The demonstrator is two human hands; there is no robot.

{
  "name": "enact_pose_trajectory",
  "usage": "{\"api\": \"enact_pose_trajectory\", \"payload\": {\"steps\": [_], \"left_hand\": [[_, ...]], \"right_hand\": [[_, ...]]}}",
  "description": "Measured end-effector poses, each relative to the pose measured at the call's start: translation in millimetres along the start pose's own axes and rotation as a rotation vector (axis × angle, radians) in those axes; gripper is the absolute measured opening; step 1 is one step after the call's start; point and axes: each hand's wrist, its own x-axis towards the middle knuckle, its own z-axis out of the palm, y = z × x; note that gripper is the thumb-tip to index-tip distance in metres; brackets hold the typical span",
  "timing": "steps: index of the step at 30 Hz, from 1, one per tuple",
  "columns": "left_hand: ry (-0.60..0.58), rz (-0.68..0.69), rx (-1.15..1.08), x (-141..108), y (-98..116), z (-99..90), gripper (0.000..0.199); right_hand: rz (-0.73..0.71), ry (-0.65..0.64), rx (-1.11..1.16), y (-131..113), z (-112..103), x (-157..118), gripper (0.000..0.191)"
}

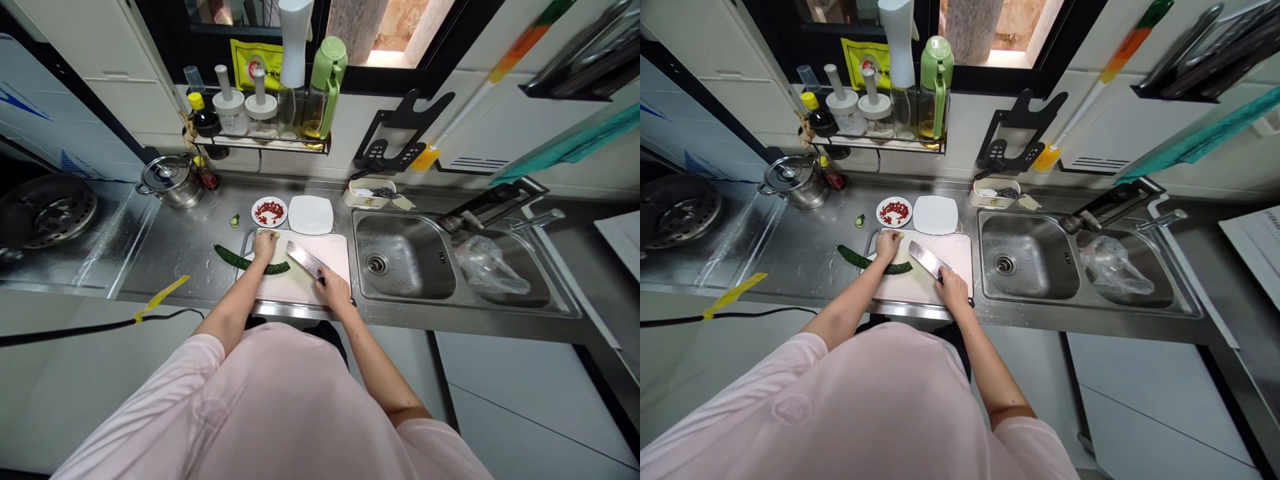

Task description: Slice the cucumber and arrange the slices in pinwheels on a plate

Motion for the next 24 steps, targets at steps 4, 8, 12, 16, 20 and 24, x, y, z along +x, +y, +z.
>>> {"api": "enact_pose_trajectory", "payload": {"steps": [4,8,12,16,20,24], "left_hand": [[0.009,-0.004,0.015,1,0,-0.7,0.023],[0.014,-0.007,0.013,0,1,-3.7,0.022],[0.031,-0.002,-0.005,-6,2,-9.4,0.023],[0.035,0.042,-0.029,-16,4,-13.3,0.024],[0.029,0.07,-0.048,-28,5,-14.4,0.028],[0.044,0.107,-0.076,-43,6,-16.8,0.031]], "right_hand": [[0.009,0.002,-0.001,0,-3,1,0.043],[0.02,0.0,0.012,0,-5,2,0.04],[0.059,-0.025,0.014,-2,-5,5,0.038],[0.116,-0.076,-0.011,-3,-3,8,0.037],[0.109,-0.101,-0.022,-3,1,10,0.036],[0.069,-0.106,-0.029,-1,4,11,0.035]]}}
